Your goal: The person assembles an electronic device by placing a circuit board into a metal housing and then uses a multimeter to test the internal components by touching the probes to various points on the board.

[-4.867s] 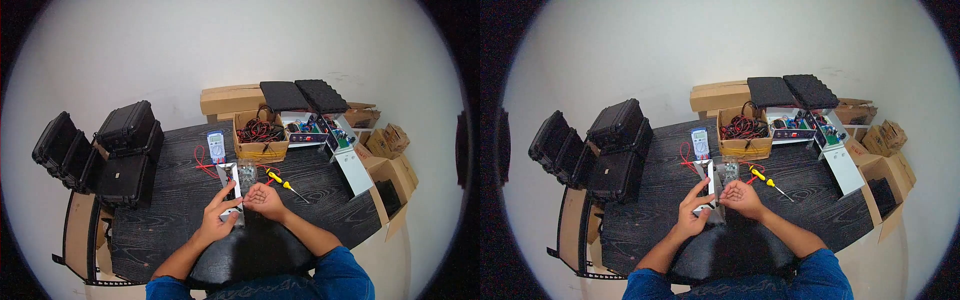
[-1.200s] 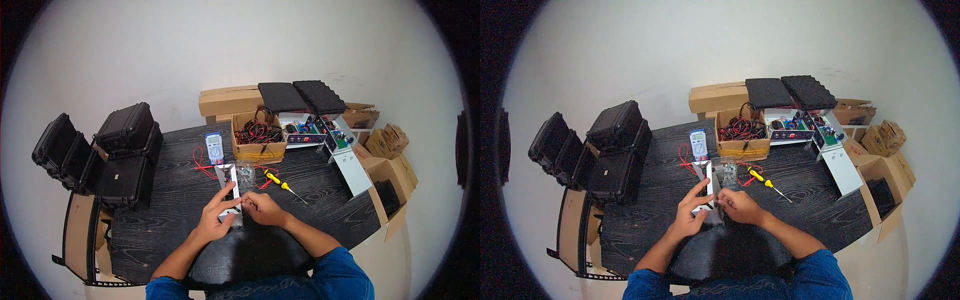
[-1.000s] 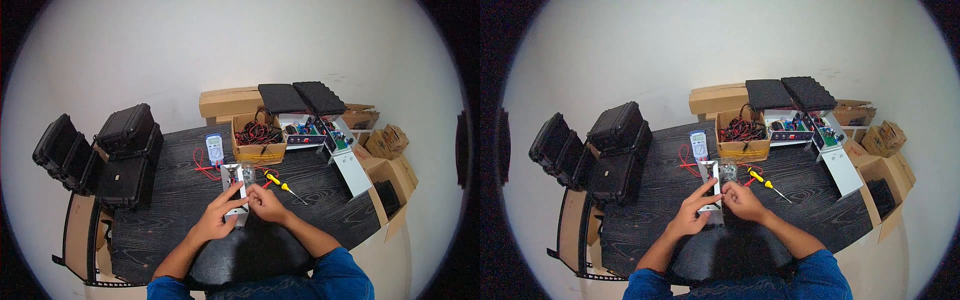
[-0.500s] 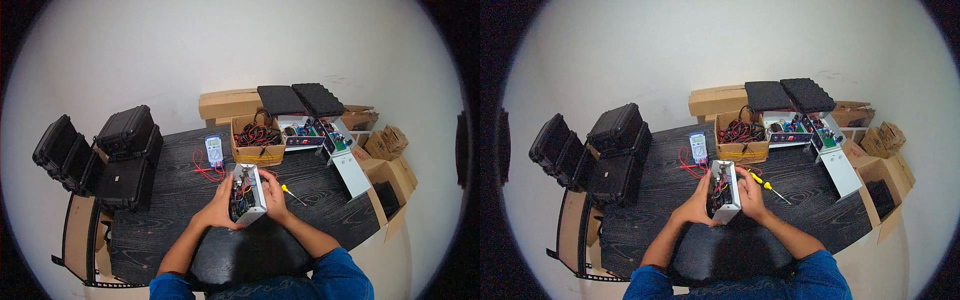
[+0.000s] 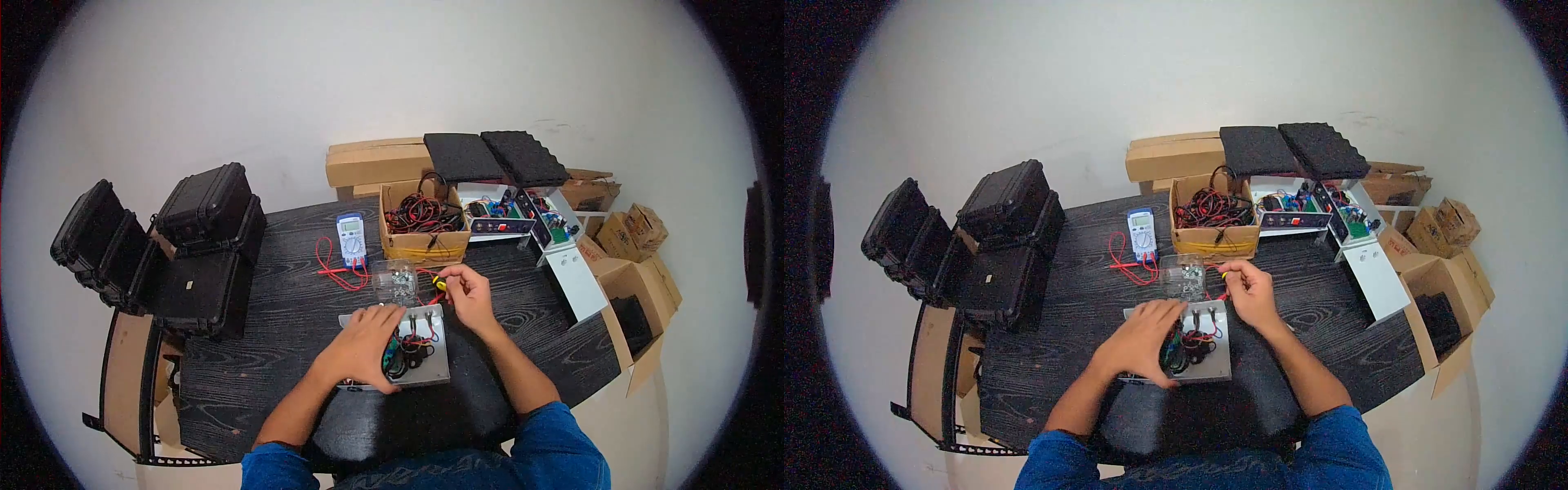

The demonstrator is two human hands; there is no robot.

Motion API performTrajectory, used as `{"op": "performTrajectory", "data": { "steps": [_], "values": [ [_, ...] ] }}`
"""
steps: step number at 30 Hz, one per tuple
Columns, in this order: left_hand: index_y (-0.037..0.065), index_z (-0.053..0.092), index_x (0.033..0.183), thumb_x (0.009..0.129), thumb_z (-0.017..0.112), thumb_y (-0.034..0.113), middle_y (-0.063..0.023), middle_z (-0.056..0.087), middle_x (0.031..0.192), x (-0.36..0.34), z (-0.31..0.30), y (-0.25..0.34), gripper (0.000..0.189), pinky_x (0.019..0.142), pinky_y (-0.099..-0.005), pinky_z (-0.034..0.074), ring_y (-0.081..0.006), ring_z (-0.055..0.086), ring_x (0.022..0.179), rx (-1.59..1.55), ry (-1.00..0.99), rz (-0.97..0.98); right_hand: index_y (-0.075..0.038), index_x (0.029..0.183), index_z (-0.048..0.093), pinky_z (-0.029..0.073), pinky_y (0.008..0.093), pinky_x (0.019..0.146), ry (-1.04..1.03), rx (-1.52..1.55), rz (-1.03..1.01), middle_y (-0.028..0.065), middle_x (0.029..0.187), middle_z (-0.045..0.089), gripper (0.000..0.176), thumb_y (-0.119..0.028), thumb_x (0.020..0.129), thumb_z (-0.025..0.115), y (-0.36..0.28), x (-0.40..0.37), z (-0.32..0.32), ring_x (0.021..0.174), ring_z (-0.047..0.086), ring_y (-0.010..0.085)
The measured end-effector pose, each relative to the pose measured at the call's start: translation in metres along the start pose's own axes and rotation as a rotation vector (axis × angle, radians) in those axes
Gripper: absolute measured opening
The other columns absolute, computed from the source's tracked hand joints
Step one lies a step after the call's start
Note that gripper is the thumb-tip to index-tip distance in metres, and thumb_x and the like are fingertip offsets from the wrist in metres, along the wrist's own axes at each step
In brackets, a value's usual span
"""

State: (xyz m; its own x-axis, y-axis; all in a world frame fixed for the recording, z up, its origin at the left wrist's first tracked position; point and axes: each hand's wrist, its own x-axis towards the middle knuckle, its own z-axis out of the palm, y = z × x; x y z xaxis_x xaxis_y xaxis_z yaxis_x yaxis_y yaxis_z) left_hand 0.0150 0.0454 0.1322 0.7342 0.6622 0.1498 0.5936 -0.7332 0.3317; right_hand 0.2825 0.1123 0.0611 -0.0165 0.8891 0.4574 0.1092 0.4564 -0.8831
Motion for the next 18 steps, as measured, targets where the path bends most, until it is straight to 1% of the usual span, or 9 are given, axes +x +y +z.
{"op": "performTrajectory", "data": {
  "steps": [1, 3, 6, 9, 12, 15, 18],
  "values": [
    [-0.008, 0.037, 0.151, 0.048, 0.09, 0.054, -0.027, 0.045, 0.149, 0.001, 0.005, 0.001, 0.132, 0.116, -0.0506, 0.033, -0.041, 0.042, 0.14, -0.004, -0.014, -0.009, -0.001, 0.108, 0.07, 0.043, 0.0226, 0.056, -0.037, -0.045, 0.018, -0.0033, 0.069, 0.06, 0.015, -0.009, 0.103, 0.06, -0.001, 0.001, 0.0, 0.06, 0.053, 0.0029],
    [-0.008, 0.037, 0.151, 0.047, 0.091, 0.054, -0.0269, 0.045, 0.149, 0.001, 0.017, -0.001, 0.132, 0.116, -0.0502, 0.033, -0.0405, 0.043, 0.14, 0.013, -0.032, -0.011, -0.002, 0.105, 0.071, 0.043, 0.0239, 0.057, -0.11, -0.134, 0.051, -0.0015, 0.067, 0.061, 0.013, -0.01, 0.101, 0.063, -0.007, 0.004, 0.001, 0.06, 0.053, 0.004],
    [-0.008, 0.037, 0.151, 0.047, 0.091, 0.054, -0.0264, 0.045, 0.149, 0.002, 0.028, -0.005, 0.133, 0.115, -0.0507, 0.033, -0.04, 0.043, 0.14, 0.031, -0.043, -0.016, -0.004, 0.107, 0.072, 0.049, 0.0322, 0.059, -0.213, -0.362, 0.0, 0.0053, 0.069, 0.065, 0.015, -0.012, 0.095, 0.067, -0.022, 0.019, 0.008, 0.059, 0.061, 0.015],
    [-0.008, 0.036, 0.151, 0.047, 0.091, 0.054, -0.0256, 0.046, 0.148, 0.002, 0.033, -0.007, 0.133, 0.115, -0.0519, 0.033, -0.0395, 0.043, 0.14, 0.072, -0.062, -0.032, -0.005, 0.108, 0.074, 0.055, 0.0419, 0.067, -0.317, -0.588, -0.087, 0.0141, 0.078, 0.071, 0.021, -0.017, 0.091, 0.069, -0.007, 0.037, 0.023, 0.069, 0.07, 0.0301],
    [-0.007, 0.036, 0.152, 0.047, 0.092, 0.054, -0.0251, 0.046, 0.148, 0.002, 0.039, -0.011, 0.134, 0.115, -0.0539, 0.033, -0.0394, 0.043, 0.139, 0.095, -0.066, -0.041, -0.008, 0.107, 0.076, 0.058, 0.0481, 0.075, -0.407, -0.853, -0.206, 0.0186, 0.089, 0.075, 0.022, -0.018, 0.089, 0.068, 0.003, 0.054, 0.041, 0.084, 0.074, 0.0376],
    [-0.007, 0.035, 0.152, 0.047, 0.093, 0.054, -0.0249, 0.046, 0.148, 0.002, 0.041, -0.013, 0.134, 0.115, -0.0553, 0.032, -0.0394, 0.043, 0.139, 0.105, -0.071, -0.052, -0.009, 0.1, 0.079, 0.06, 0.0477, 0.076, -0.516, -1.079, -0.247, 0.0185, 0.091, 0.076, 0.019, -0.016, 0.088, 0.066, 0.021, 0.074, 0.059, 0.088, 0.076, 0.0352],
    [-0.007, 0.035, 0.153, 0.046, 0.094, 0.054, -0.0249, 0.046, 0.148, 0.002, 0.04, -0.013, 0.136, 0.115, -0.0563, 0.032, -0.0396, 0.043, 0.139, 0.117, -0.075, -0.058, -0.009, 0.092, 0.081, 0.061, 0.0488, 0.071, -0.556, -1.33, -0.291, 0.0161, 0.089, 0.077, 0.018, -0.014, 0.087, 0.065, 0.045, 0.087, 0.079, 0.084, 0.077, 0.0328]
  ]
}}
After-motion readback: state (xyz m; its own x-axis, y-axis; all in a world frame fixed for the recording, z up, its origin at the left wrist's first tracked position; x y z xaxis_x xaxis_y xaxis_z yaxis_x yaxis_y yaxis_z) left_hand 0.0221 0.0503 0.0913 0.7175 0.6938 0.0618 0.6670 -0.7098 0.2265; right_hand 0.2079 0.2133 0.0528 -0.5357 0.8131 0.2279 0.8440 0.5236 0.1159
